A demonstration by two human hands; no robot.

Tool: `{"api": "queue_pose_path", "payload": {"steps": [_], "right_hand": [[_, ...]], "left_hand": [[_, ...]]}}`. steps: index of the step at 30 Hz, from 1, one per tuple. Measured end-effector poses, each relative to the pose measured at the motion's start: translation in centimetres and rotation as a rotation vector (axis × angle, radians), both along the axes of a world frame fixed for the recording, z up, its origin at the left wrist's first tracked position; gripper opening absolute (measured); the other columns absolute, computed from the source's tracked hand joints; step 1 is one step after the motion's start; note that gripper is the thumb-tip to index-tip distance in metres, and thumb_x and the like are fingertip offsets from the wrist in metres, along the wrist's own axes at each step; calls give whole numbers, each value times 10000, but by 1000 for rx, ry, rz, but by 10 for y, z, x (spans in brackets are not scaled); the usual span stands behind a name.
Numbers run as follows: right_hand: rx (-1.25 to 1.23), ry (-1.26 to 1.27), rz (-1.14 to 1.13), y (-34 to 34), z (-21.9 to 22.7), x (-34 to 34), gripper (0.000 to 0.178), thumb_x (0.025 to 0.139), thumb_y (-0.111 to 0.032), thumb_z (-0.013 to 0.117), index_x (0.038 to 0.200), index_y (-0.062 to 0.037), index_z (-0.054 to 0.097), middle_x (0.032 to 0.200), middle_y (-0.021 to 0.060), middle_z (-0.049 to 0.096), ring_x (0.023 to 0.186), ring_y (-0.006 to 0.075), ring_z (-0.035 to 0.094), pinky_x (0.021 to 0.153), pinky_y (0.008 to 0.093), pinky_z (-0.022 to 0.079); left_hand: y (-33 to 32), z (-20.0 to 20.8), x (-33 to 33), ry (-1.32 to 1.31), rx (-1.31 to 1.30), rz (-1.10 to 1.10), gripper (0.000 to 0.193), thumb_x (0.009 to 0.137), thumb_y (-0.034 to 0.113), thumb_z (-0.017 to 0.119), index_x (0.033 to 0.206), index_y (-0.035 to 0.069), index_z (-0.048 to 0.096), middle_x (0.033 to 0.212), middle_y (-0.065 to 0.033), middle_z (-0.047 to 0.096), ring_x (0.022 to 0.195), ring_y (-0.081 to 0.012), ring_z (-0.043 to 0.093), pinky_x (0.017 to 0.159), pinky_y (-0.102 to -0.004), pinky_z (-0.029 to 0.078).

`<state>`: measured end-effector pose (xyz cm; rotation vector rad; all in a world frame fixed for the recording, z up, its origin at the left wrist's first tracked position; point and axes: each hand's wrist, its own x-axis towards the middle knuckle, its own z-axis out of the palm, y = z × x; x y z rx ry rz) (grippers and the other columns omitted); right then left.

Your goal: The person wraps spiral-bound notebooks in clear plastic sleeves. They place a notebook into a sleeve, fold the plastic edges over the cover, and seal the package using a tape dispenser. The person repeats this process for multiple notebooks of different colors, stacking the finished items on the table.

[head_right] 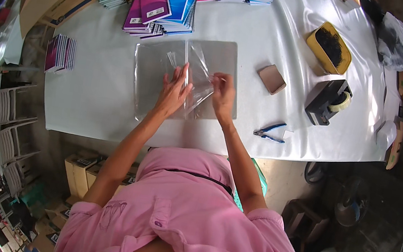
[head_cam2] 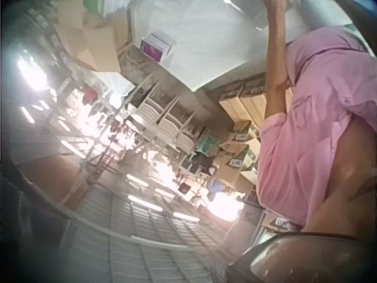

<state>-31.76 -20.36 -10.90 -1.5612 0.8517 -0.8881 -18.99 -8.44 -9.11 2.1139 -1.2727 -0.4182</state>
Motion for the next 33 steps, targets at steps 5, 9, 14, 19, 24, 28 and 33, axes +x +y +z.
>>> {"api": "queue_pose_path", "payload": {"steps": [5, 9, 14, 19, 24, 28, 33], "right_hand": [[-112, 205, -404, -13, 7, -63, 276, 806, 154, 501, 1029, 0, 550, 1012, 119, 614, 884, 251, 622, 751, 318, 497], [-580, 272, 160, 24, 71, -15, 360, 691, 142, 550, 1002, -38, 580, 1085, 140, 602, 997, 319, 584, 854, 373, 468], [-719, 786, 141, 35, 34, 2, 324, 839, -235, 675, 1117, -83, 604, 1063, 60, 645, 1003, 244, 573, 852, 398, 392], [-648, 986, 219, 7, 38, -60, 234, 761, -130, 669, 994, -117, 651, 950, 54, 618, 999, 253, 516, 830, 440, 344], [-670, 571, 75, 9, 70, -30, 305, 682, 82, 547, 928, -58, 660, 1002, 97, 629, 1010, 289, 564, 884, 415, 406], [-678, 698, 295, 23, 32, -17, 353, 702, 62, 589, 1000, -111, 665, 1177, 53, 597, 1103, 245, 550, 893, 413, 418], [-555, 1012, 344, -12, 46, -28, 325, 661, 7, 656, 946, -148, 674, 1108, 30, 618, 1050, 223, 573, 854, 409, 411]], "left_hand": [[17, -16, 25, -393, 108, -234, 780, 803, 471, 675, 1466, 212, 355, 1514, -72, 321, 1417, -365, 227, 1066, -666, 204], [12, -3, 36, -398, 150, -356, 947, 694, 585, 712, 1486, 264, 304, 1522, -78, 299, 1414, -403, 201, 1050, -690, 213], [8, -11, 54, -240, 79, -355, 1059, 644, 667, 677, 1504, 221, 252, 1534, -89, 279, 1425, -394, 181, 1073, -675, 183], [14, -12, 71, -388, 194, -452, 1136, 614, 703, 653, 1515, 175, 206, 1560, -99, 228, 1445, -378, 135, 1106, -640, 126], [-4, 7, 70, -382, 234, -540, 945, 729, 498, 711, 1494, 156, 273, 1559, -104, 228, 1448, -356, 143, 1116, -622, 143], [-7, -17, 54, -276, 168, -570, 828, 784, 318, 712, 1483, 147, 301, 1555, -109, 236, 1443, -345, 171, 1114, -610, 176], [-6, -3, 44, -259, 179, -502, 884, 695, 511, 746, 1455, 247, 382, 1557, -125, 218, 1428, -422, 144, 1074, -689, 149]]}}
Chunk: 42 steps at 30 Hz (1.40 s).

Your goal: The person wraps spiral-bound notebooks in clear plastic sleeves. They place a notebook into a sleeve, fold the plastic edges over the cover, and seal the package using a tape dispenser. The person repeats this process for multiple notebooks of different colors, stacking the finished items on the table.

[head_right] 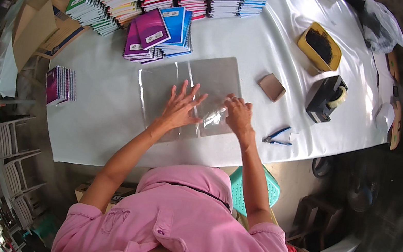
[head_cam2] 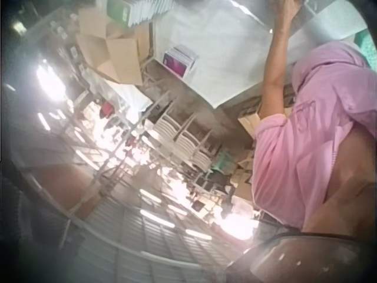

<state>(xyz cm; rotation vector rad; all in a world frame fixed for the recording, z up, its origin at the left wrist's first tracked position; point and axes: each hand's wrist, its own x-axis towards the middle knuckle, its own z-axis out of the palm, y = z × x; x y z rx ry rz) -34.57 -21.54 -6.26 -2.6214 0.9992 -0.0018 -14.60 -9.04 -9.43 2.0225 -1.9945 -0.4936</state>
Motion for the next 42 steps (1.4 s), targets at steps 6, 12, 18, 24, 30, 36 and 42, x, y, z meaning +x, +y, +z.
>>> {"api": "queue_pose_path", "payload": {"steps": [6, 12, 18, 24, 30, 36, 42], "right_hand": [[15, -565, -134, -73, 56, 90, 220, 779, -34, 641, 993, -68, 681, 951, 112, 657, 897, 342, 621, 770, 436, 479], [795, -1101, -771, -209, 73, 192, 383, 830, -335, 742, 957, 12, 639, 818, 108, 632, 725, 227, 647, 673, 366, 540], [966, -1167, -862, -245, 62, 217, 248, 779, -161, 786, 872, 7, 629, 733, 108, 619, 680, 216, 637, 620, 396, 530], [892, -1379, -593, -224, 69, 189, 191, 875, -33, 623, 989, 114, 582, 953, 223, 658, 849, 326, 683, 766, 430, 612], [1051, -1279, -363, -244, 63, 183, 324, 929, -103, 568, 1103, 163, 508, 1035, 263, 614, 880, 376, 668, 798, 466, 611], [286, -793, -492, -208, 70, 113, 603, 850, -366, 707, 1240, 51, 512, 1147, 215, 596, 998, 328, 628, 813, 425, 535], [-672, -645, -983, -100, 29, -106, 794, 705, -341, 840, 1290, 46, 469, 1257, 230, 482, 1156, 343, 463, 998, 442, 387]], "left_hand": [[-10, 11, -9, -105, 14, 37, 922, 627, 511, 799, 1432, 270, 419, 1530, -149, 252, 1389, -487, 175, 1043, -695, 203], [-20, 20, -22, -126, -72, -97, 861, 683, 339, 809, 1427, 163, 412, 1507, -80, 321, 1391, -383, 259, 1062, -634, 245], [-14, 1, -42, -87, -75, -121, 727, 777, 81, 656, 1445, 106, 370, 1480, -91, 374, 1393, -347, 284, 1116, -582, 220], [2, -9, -53, 16, -102, -93, 686, 775, -26, 565, 1429, 99, 400, 1474, -141, 368, 1376, -387, 302, 1105, -593, 225], [-1, -6, -56, 27, -179, -127, 692, 768, -30, 582, 1412, 184, 448, 1469, -181, 357, 1365, -417, 301, 1063, -642, 226], [-14, 11, -54, -36, -4, -106, 710, 769, 22, 615, 1426, 219, 430, 1539, -148, 226, 1400, -437, 212, 1073, -654, 214], [-26, -6, -49, -92, 48, -49, 864, 715, 35, 694, 1475, 242, 338, 1559, -124, 157, 1417, -439, 144, 1083, -652, 195]]}}
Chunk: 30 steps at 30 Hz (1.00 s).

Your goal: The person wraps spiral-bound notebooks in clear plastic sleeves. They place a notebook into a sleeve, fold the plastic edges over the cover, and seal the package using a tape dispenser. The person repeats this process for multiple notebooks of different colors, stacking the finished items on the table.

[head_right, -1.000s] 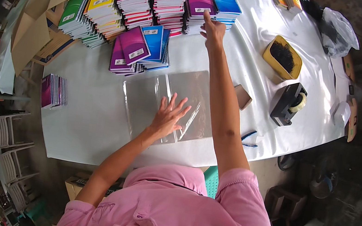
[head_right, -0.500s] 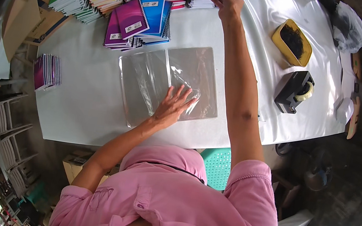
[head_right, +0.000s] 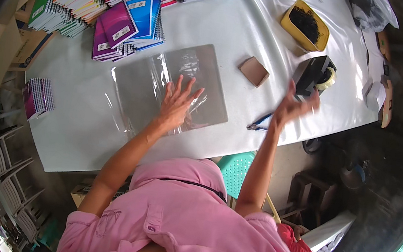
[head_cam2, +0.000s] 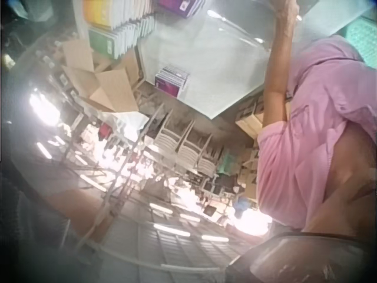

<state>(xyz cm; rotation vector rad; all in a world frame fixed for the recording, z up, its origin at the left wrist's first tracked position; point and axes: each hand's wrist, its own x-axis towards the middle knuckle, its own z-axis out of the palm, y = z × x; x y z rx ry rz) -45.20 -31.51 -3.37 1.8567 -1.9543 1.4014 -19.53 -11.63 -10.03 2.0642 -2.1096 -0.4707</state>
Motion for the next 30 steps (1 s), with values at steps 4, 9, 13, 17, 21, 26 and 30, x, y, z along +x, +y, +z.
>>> {"api": "queue_pose_path", "payload": {"steps": [4, 9, 13, 17, 21, 26, 30], "right_hand": [[330, -229, -246, -2, -51, -101, 1193, 572, -478, 892, 1403, 96, 257, 1384, 260, 338, 1282, 358, 356, 1078, 427, 308], [155, -335, 9, -48, -79, -106, 937, 606, -378, 898, 1241, 84, 386, 1192, 205, 467, 1094, 290, 487, 980, 363, 382], [171, -372, -95, -63, -56, -96, 758, 587, -250, 906, 1110, 79, 466, 966, 146, 590, 855, 259, 589, 812, 350, 491], [139, -859, 24, -63, -6, -88, 603, 548, -101, 909, 987, 73, 535, 884, 123, 608, 714, 170, 598, 651, 287, 533], [264, -796, 153, -14, 33, -32, 549, 583, -147, 901, 973, 60, 575, 883, 99, 624, 743, 148, 591, 702, 255, 488], [336, -909, 538, 19, 30, 67, 496, 676, -161, 860, 1014, 54, 567, 876, 90, 649, 736, 131, 602, 715, 249, 482], [300, -590, 421, 36, -2, 137, 628, 608, -240, 883, 1036, 49, 525, 880, 119, 591, 779, 215, 572, 690, 331, 475]], "left_hand": [[-8, 13, 0, -10, 122, -55, 906, 714, 39, 692, 1492, 266, 286, 1565, -123, 139, 1416, -458, 125, 1097, -649, 169], [-13, 20, -1, 9, 158, -85, 1004, 657, 85, 757, 1502, 282, 252, 1567, -129, 129, 1408, -470, 141, 1084, -670, 181], [-11, 11, 2, -39, 133, -88, 1052, 629, 107, 787, 1503, 300, 236, 1569, -124, 126, 1414, -460, 134, 1070, -687, 196], [-13, 19, -2, -8, 153, -103, 1074, 606, 163, 832, 1497, 311, 251, 1570, -90, 152, 1424, -435, 131, 1057, -696, 216], [-16, 18, 1, 13, 147, -106, 1115, 583, 231, 868, 1499, 325, 238, 1572, -56, 169, 1428, -413, 142, 1044, -708, 223], [-21, 13, 3, -20, 113, -125, 1149, 569, 318, 875, 1503, 344, 207, 1572, -35, 180, 1426, -401, 165, 1039, -702, 238], [-22, 19, 5, -46, 105, -137, 1134, 576, 343, 865, 1504, 332, 214, 1574, -29, 188, 1417, -389, 203, 1029, -667, 279]]}}
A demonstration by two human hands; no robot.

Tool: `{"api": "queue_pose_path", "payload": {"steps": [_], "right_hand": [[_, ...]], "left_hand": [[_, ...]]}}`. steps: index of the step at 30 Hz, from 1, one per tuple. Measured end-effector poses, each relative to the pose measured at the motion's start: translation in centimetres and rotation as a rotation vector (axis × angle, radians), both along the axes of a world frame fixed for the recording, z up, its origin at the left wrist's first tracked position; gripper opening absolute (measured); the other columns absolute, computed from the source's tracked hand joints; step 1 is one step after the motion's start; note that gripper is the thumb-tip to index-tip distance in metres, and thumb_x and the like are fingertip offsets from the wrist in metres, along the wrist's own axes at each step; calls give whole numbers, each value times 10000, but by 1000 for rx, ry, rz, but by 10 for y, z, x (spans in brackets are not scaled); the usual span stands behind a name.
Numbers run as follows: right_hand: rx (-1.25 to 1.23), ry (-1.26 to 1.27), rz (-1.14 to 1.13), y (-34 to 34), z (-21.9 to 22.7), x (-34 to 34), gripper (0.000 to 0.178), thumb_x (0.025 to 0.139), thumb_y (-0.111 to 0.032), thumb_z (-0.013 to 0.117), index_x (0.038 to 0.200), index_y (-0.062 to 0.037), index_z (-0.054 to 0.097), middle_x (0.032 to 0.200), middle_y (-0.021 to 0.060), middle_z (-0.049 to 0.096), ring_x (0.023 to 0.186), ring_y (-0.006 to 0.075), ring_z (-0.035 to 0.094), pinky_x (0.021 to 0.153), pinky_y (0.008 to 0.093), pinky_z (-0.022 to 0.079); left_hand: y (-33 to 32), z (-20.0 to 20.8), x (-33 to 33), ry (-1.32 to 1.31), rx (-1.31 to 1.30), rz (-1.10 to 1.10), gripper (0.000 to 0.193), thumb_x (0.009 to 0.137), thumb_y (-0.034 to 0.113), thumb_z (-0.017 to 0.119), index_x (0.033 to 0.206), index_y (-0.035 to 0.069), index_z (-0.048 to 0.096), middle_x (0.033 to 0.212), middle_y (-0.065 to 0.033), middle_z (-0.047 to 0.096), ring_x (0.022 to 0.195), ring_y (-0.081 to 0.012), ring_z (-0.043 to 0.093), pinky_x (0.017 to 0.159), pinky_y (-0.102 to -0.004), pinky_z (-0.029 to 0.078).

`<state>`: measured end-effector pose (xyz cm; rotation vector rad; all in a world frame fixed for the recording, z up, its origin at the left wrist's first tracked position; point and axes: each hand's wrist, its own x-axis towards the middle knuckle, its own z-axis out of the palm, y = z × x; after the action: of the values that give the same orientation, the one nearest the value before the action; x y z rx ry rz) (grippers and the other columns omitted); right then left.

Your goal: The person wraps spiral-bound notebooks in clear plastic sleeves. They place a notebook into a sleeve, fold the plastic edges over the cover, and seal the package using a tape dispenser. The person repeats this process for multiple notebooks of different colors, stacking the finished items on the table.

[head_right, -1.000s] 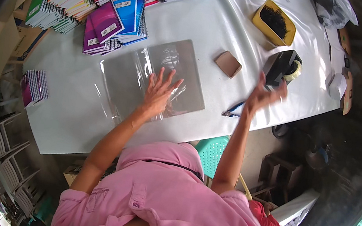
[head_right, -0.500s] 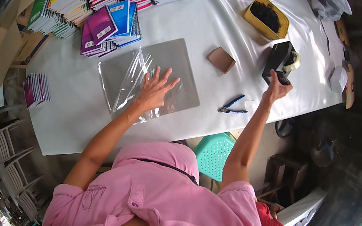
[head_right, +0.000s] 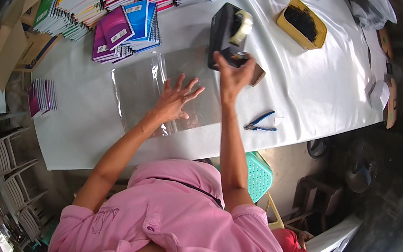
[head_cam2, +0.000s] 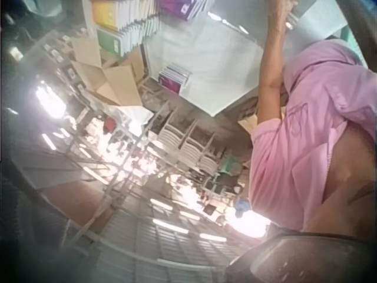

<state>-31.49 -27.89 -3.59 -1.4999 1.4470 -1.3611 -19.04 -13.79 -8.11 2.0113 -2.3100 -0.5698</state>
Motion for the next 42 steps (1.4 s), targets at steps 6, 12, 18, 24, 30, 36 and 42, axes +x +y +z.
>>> {"api": "queue_pose_path", "payload": {"steps": [6, 12, 18, 24, 30, 36, 42], "right_hand": [[-47, 264, 45, 21, -29, 28, 659, 615, -215, 846, 1097, 29, 469, 1032, 194, 506, 977, 357, 506, 850, 438, 409], [-153, 384, 92, 23, -59, 17, 733, 618, -197, 857, 1161, 22, 415, 1133, 206, 487, 1038, 369, 494, 903, 433, 402], [-177, 325, 177, 27, -41, -5, 729, 668, -210, 866, 1184, 9, 400, 1232, 213, 463, 1140, 372, 464, 952, 435, 389], [-395, 339, 288, 13, 23, 32, 397, 786, -94, 746, 1116, -40, 532, 1248, 168, 517, 1181, 327, 478, 981, 415, 390], [-776, 614, 399, -96, 53, 145, 487, 768, -65, 698, 1242, -103, 592, 1320, 78, 552, 1226, 259, 497, 1043, 438, 339], [-876, 798, 512, -155, 40, 149, 322, 787, -32, 656, 1092, -127, 685, 1089, 33, 690, 1069, 181, 614, 1006, 423, 373], [-963, 776, 524, -157, 55, 143, 381, 760, 30, 601, 1104, -113, 680, 1132, 57, 678, 1117, 192, 602, 1042, 424, 346]], "left_hand": [[2, -3, 1, 6, -3, 8, 1114, 573, 381, 862, 1495, 341, 240, 1568, -20, 222, 1413, -374, 226, 1043, -675, 257], [2, 2, -1, 20, -16, -1, 990, 580, 354, 859, 1446, 290, 384, 1532, -29, 300, 1398, -376, 260, 1060, -675, 217], [30, 10, 13, 206, -303, 171, 789, 719, 324, 776, 1424, 272, 426, 1502, -45, 346, 1384, -383, 283, 1077, -651, 215], [98, -14, 52, 113, -319, 370, 738, 811, 376, 692, 1464, 272, 364, 1523, -93, 310, 1386, -435, 258, 1066, -645, 222], [97, -1, 61, 42, -241, 411, 747, 808, 396, 687, 1466, 266, 359, 1541, -111, 262, 1396, -444, 221, 1075, -631, 218], [86, 21, 77, 359, -352, 528, 681, 863, 286, 666, 1467, 213, 359, 1520, -137, 309, 1395, -403, 265, 1103, -551, 233], [33, 48, 88, 1301, -300, 730, 602, 959, 361, 540, 1464, 98, 344, 1500, -157, 347, 1408, -325, 284, 1137, -458, 225]]}}
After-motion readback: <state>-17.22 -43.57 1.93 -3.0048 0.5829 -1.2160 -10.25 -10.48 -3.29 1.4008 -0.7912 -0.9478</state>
